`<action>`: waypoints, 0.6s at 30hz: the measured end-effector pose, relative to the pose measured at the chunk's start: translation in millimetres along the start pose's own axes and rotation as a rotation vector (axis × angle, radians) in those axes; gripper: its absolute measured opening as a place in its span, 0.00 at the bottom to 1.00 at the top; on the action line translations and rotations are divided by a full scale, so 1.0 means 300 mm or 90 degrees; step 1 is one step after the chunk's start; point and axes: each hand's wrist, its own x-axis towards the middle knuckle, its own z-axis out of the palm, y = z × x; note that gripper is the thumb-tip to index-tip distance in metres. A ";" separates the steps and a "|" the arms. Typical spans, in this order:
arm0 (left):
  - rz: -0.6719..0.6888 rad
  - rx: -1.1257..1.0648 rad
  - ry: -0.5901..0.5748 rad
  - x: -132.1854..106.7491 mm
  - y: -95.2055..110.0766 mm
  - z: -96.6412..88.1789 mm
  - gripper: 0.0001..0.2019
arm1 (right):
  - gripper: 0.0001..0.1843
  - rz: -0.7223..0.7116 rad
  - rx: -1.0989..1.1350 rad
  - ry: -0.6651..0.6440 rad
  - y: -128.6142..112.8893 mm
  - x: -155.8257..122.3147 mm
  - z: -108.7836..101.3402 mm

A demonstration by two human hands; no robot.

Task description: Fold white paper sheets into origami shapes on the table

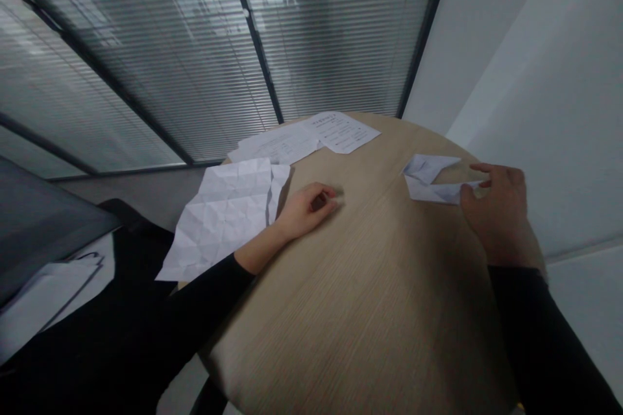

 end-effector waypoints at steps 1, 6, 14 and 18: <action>0.005 0.004 0.000 0.000 -0.003 0.001 0.10 | 0.22 -0.020 0.021 0.003 -0.021 0.002 -0.002; 0.009 0.012 0.002 0.001 -0.007 0.006 0.11 | 0.13 -0.151 0.103 0.009 -0.200 -0.013 -0.008; 0.013 0.044 -0.009 -0.005 0.023 -0.002 0.12 | 0.30 -0.343 0.326 -0.359 -0.453 -0.164 0.092; 0.034 0.106 -0.051 -0.006 0.040 -0.005 0.13 | 0.33 -0.366 0.327 -0.428 -0.463 -0.189 0.119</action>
